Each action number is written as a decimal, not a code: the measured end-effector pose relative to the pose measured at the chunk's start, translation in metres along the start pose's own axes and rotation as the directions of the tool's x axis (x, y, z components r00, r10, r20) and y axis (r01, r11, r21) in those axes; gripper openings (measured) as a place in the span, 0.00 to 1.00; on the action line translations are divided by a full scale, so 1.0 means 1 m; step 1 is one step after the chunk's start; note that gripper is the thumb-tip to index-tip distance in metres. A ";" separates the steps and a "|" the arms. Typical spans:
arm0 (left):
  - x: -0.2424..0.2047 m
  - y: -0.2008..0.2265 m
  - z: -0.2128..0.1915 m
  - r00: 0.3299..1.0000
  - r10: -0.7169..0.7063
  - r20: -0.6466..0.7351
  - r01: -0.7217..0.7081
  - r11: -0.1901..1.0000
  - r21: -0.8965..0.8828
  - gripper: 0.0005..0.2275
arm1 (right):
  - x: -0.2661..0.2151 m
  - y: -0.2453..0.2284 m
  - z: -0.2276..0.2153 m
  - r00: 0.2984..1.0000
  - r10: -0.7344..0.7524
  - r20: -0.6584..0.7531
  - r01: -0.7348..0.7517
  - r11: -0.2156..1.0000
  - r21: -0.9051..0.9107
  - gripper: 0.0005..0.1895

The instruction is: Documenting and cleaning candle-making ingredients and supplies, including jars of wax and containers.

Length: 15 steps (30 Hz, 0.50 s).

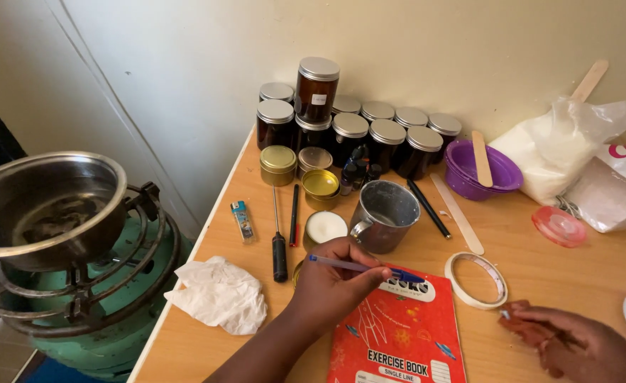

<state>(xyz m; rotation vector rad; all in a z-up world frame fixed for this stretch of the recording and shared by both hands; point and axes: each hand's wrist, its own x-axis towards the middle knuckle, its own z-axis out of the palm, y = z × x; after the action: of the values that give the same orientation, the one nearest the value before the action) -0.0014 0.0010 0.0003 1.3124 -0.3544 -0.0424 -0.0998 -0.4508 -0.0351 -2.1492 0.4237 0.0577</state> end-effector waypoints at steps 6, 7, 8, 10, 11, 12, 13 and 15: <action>-0.001 0.004 0.001 0.999 -0.045 0.002 0.044 0.998 0.037 0.09 | -0.018 -0.098 0.034 0.971 0.176 -0.161 -0.196 0.973 -0.122 0.14; -0.001 0.002 0.001 0.999 -0.032 0.000 0.032 0.999 0.036 0.10 | -0.002 -0.084 0.035 0.986 -0.109 -0.129 0.068 0.955 -0.288 0.14; -0.001 0.000 0.000 1.000 -0.016 -0.004 0.016 0.999 0.036 0.10 | 0.016 -0.071 0.035 0.921 -0.384 -0.060 0.323 0.843 -0.430 0.15; -0.002 0.001 -0.001 1.000 -0.022 -0.017 0.022 0.999 0.026 0.11 | 0.046 -0.051 0.051 0.887 -0.461 0.022 0.406 0.758 -0.511 0.17; -0.001 0.002 -0.002 0.999 -0.029 -0.031 0.029 0.999 0.016 0.11 | 0.062 -0.043 0.059 0.844 -0.525 0.110 0.484 0.658 -0.578 0.19; -0.001 0.003 -0.003 0.999 -0.027 -0.028 0.028 0.999 0.021 0.11 | 0.058 -0.054 0.064 0.844 -0.526 0.105 0.483 0.660 -0.575 0.19; 0.000 0.004 -0.004 1.000 -0.004 -0.016 0.004 1.000 -0.006 0.10 | 0.055 -0.064 0.069 0.908 -0.414 0.062 0.388 0.778 -0.494 0.14; 0.003 0.004 -0.004 1.000 0.019 -0.001 -0.019 0.999 -0.036 0.09 | 0.050 -0.083 0.062 0.957 -0.288 0.026 0.274 0.874 -0.401 0.09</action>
<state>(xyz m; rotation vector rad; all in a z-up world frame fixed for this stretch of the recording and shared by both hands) 0.0013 0.0050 0.0043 1.2735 -0.3639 -0.0321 -0.0192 -0.3715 -0.0152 -2.6027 0.1156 -0.0636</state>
